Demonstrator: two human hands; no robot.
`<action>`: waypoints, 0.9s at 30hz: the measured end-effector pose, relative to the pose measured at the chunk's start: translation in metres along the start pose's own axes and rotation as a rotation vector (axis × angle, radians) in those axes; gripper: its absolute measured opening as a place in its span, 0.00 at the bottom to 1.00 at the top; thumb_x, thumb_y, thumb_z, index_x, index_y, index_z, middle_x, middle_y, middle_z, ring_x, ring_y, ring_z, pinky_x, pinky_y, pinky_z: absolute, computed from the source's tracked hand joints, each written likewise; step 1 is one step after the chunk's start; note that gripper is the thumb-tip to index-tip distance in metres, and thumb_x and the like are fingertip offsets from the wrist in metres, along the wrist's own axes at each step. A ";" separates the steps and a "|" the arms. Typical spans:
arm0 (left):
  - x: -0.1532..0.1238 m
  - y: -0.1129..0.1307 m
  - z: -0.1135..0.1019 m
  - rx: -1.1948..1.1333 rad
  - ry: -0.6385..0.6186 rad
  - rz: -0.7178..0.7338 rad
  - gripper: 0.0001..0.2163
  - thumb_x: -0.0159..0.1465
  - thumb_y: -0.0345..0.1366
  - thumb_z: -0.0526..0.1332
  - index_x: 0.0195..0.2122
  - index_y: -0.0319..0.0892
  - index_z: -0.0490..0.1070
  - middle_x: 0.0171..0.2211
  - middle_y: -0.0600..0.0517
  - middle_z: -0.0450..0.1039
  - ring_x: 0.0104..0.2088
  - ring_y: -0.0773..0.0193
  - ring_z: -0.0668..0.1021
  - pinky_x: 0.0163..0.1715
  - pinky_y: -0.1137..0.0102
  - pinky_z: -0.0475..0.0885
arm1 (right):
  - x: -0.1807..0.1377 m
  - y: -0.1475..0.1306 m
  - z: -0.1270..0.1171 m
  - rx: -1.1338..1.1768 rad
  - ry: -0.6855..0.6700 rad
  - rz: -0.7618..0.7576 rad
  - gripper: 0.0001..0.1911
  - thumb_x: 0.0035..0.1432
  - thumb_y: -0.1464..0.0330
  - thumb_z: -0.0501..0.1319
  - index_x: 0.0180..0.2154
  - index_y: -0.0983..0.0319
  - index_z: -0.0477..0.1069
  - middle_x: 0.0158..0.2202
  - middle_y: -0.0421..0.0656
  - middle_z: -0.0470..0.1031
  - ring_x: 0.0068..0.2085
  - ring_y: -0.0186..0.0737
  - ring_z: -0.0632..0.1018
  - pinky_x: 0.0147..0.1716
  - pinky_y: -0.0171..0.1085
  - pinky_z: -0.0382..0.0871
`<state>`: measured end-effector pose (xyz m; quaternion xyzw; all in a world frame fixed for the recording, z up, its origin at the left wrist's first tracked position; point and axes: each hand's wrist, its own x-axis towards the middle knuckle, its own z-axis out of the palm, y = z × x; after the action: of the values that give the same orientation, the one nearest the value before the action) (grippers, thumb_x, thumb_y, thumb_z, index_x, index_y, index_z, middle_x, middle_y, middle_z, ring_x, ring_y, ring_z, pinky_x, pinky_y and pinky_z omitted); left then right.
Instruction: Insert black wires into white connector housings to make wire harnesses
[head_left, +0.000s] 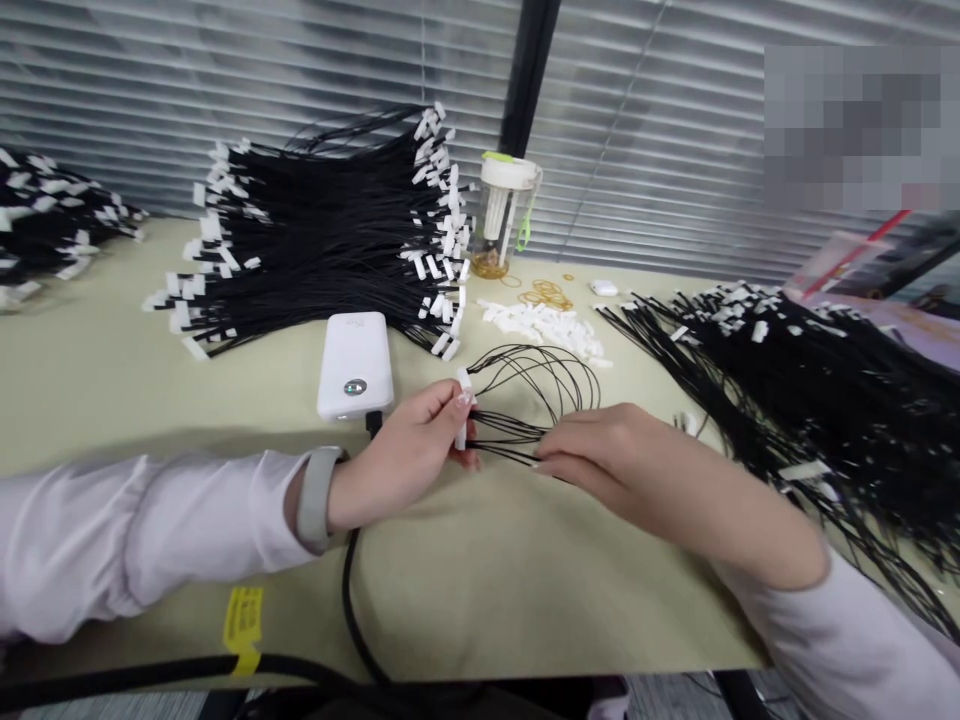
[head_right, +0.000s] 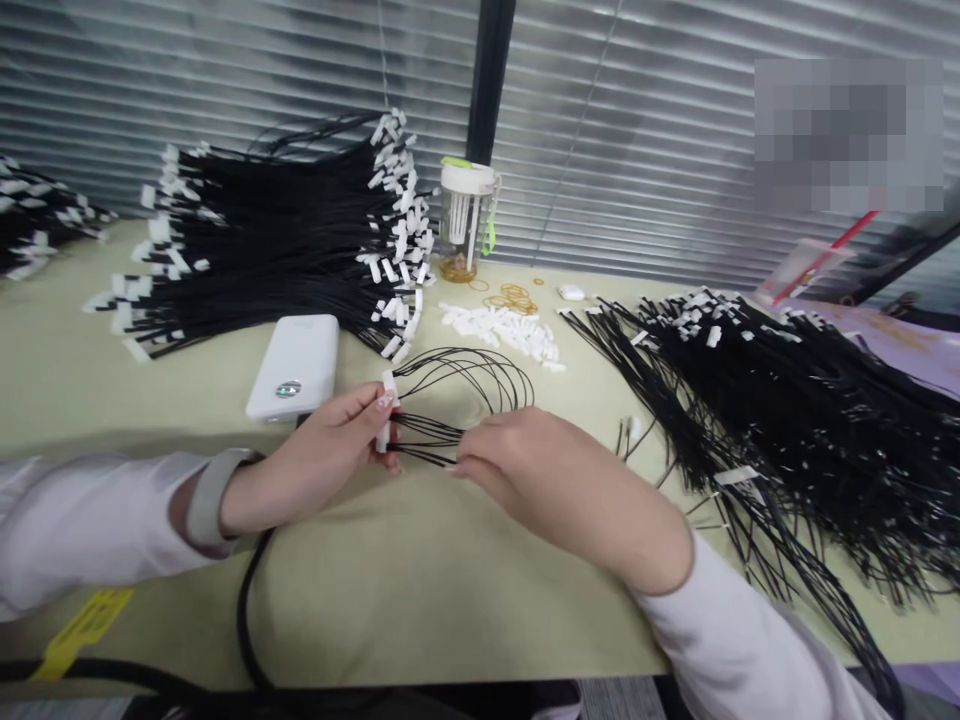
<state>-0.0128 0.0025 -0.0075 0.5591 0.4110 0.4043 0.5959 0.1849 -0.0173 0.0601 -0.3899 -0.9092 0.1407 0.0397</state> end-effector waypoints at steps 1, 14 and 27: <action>-0.001 0.001 0.000 0.047 0.002 0.008 0.13 0.62 0.45 0.49 0.28 0.40 0.60 0.22 0.58 0.61 0.20 0.73 0.71 0.25 0.73 0.69 | 0.003 -0.005 0.005 -0.063 0.051 0.007 0.12 0.59 0.68 0.50 0.28 0.62 0.68 0.26 0.40 0.68 0.29 0.32 0.69 0.30 0.33 0.59; -0.004 0.005 0.000 0.177 -0.034 0.027 0.14 0.62 0.45 0.48 0.27 0.41 0.59 0.21 0.59 0.59 0.18 0.74 0.70 0.21 0.75 0.67 | 0.006 -0.006 0.026 -0.478 0.112 0.037 0.06 0.58 0.72 0.49 0.29 0.60 0.61 0.16 0.37 0.61 0.18 0.32 0.62 0.20 0.35 0.41; -0.002 0.006 0.000 0.143 -0.055 -0.004 0.14 0.62 0.45 0.48 0.27 0.40 0.60 0.19 0.58 0.59 0.16 0.75 0.65 0.16 0.76 0.61 | 0.013 -0.005 0.029 -0.321 0.074 0.004 0.11 0.60 0.69 0.48 0.27 0.61 0.64 0.22 0.38 0.68 0.24 0.32 0.68 0.24 0.34 0.51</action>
<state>-0.0141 0.0010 -0.0011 0.6105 0.4233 0.3570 0.5663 0.1674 -0.0178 0.0328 -0.3979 -0.9171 -0.0207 0.0100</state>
